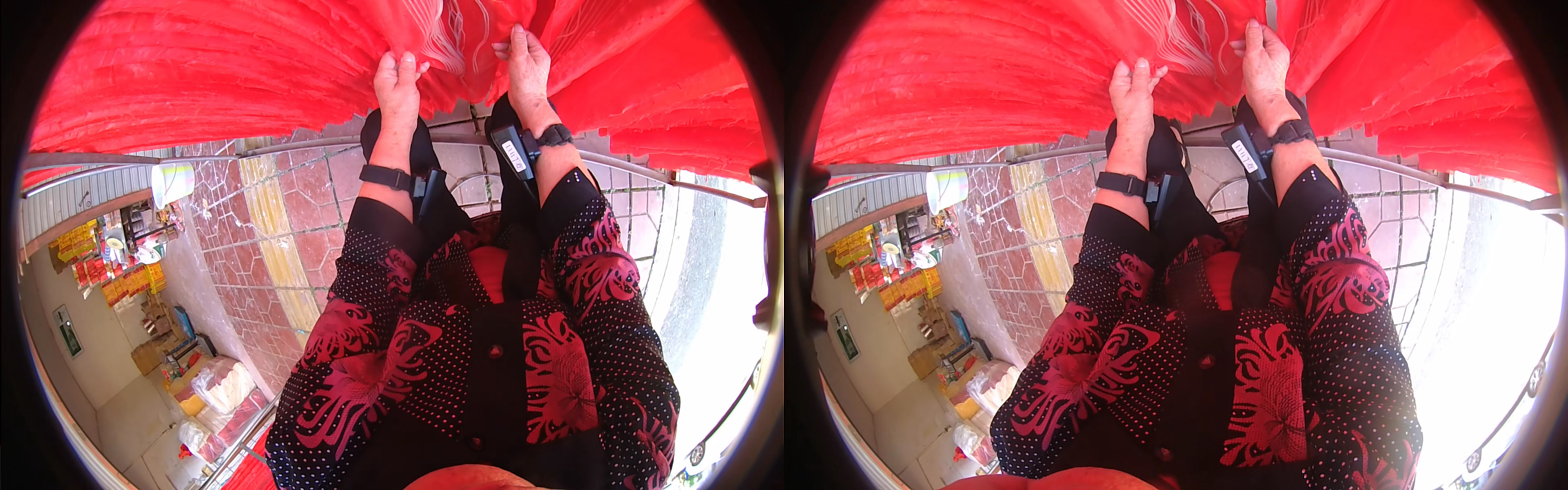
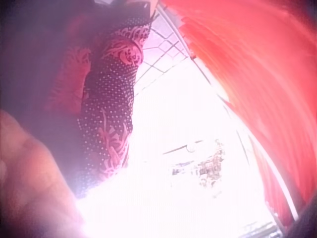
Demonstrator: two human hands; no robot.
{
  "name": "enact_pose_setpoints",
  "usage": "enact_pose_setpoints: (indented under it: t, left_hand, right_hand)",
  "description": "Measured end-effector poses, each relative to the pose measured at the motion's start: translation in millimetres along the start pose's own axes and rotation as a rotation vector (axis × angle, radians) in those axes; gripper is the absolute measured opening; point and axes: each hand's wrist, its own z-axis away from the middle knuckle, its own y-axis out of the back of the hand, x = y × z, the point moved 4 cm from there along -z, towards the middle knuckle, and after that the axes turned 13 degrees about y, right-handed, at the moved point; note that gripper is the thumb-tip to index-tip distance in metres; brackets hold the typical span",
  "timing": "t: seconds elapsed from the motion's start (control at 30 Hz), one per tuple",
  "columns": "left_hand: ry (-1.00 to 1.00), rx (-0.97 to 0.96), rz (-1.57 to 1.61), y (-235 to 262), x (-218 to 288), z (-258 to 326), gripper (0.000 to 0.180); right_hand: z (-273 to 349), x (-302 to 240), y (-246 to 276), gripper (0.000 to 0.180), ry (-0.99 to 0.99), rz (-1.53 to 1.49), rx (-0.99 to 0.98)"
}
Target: The person assembles a red paper lantern by hand, threading white strings through the top edge of the lantern and securing them to the frame. The person repeatedly adjusts and ties the strings to hold the lantern structure in place.
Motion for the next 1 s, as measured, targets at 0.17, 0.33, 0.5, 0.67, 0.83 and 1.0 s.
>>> enact_pose_setpoints:
  t: [0.17,0.33,0.5,0.67,0.83,1.0]
  left_hand:
    - [0.035,0.102,0.019,10,1,0,0.012]
    - [-0.011,0.143,-0.012,11,1,2,0.013]
    - [0.022,0.149,-0.076,14,5,2,0.006]
    - [0.07,0.045,-0.008,6,9,9,0.004]
    - [0.081,0.03,0.085,-2,10,11,0.014]
    - [0.037,0.031,-0.017,-5,7,7,0.015]
  right_hand:
    - [2,-1,2,0.037,-0.004,-0.003,0.051]
    - [1,2,6,0.029,0.013,-0.063,0.122]
    - [0,1,5,0.026,0.039,-0.071,0.106]
    - [2,0,-1,0.023,0.012,-0.058,0.075]
    - [11,-4,-13,0.041,0.077,-0.015,-0.009]
    - [17,-22,-27,0.062,0.358,0.199,-0.082]
